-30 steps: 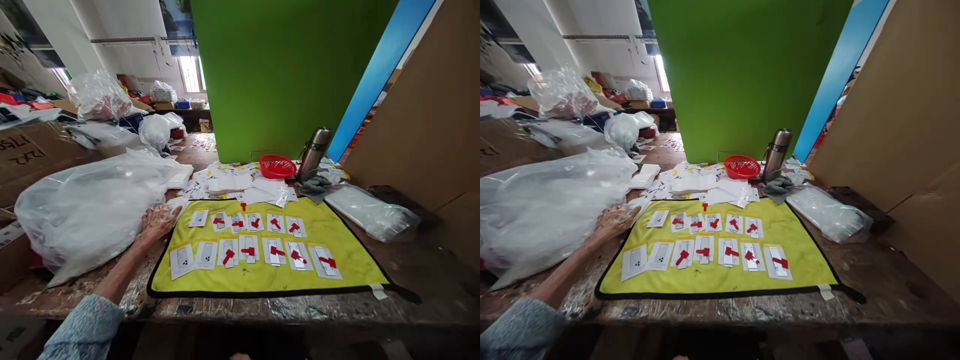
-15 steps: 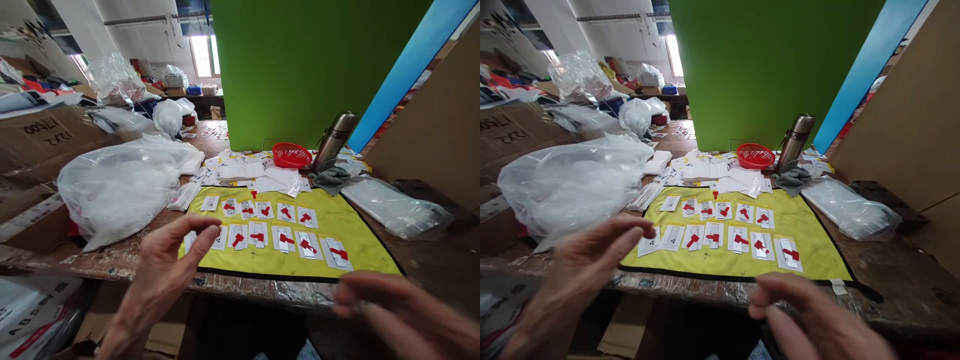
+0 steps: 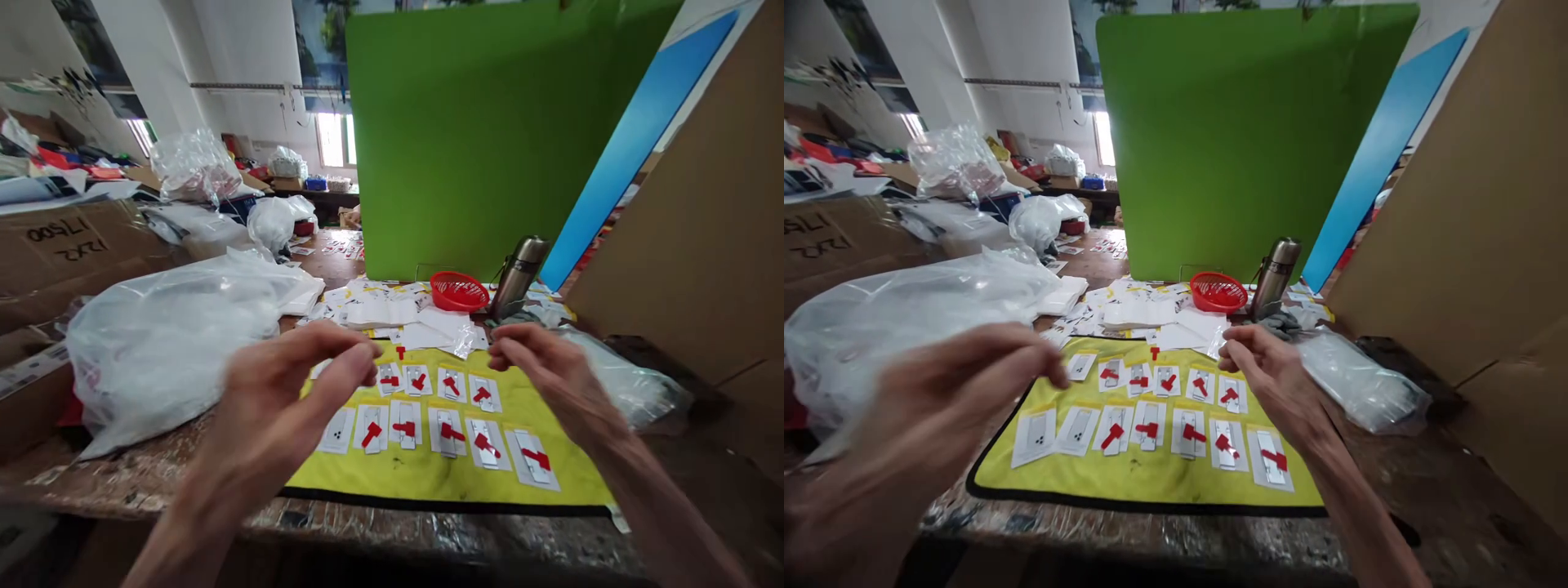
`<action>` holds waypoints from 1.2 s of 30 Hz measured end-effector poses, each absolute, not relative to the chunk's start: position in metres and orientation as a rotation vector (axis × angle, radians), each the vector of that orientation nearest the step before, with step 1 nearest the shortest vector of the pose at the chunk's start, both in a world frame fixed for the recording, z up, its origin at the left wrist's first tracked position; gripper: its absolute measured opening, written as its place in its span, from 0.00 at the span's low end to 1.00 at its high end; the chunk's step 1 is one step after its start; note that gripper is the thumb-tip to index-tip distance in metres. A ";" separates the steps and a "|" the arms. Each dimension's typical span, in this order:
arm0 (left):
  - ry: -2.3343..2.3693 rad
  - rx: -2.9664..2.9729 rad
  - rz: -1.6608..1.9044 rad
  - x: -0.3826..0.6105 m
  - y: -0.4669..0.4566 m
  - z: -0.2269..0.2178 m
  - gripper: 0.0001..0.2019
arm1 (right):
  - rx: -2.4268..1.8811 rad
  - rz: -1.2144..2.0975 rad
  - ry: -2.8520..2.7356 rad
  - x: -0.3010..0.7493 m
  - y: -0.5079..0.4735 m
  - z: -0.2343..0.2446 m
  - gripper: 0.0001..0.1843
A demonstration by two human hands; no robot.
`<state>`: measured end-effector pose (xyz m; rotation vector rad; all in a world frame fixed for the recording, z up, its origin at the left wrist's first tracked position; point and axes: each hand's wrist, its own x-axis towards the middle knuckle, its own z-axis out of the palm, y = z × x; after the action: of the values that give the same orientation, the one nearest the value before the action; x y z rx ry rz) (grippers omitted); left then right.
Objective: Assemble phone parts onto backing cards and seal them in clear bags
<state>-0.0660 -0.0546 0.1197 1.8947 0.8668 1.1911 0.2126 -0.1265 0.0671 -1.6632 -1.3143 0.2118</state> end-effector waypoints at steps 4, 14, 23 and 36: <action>1.009 2.049 0.609 -0.004 0.010 0.082 0.11 | -1.811 0.100 -1.324 0.257 -0.049 0.016 0.08; 1.190 2.441 0.531 0.142 0.079 -0.007 0.15 | -1.807 -0.145 -1.370 0.264 -0.007 -0.067 0.11; 1.195 2.492 0.653 0.153 0.094 -0.026 0.13 | -1.727 0.025 -1.245 0.261 -0.015 -0.059 0.08; 0.961 2.149 0.989 0.095 0.038 0.008 0.12 | -1.404 0.645 -0.939 0.218 -0.046 0.004 0.19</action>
<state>0.0949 0.0378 0.0076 2.1494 0.9612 0.9887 0.2177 -0.0461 0.0041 -1.4044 -0.9388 0.6450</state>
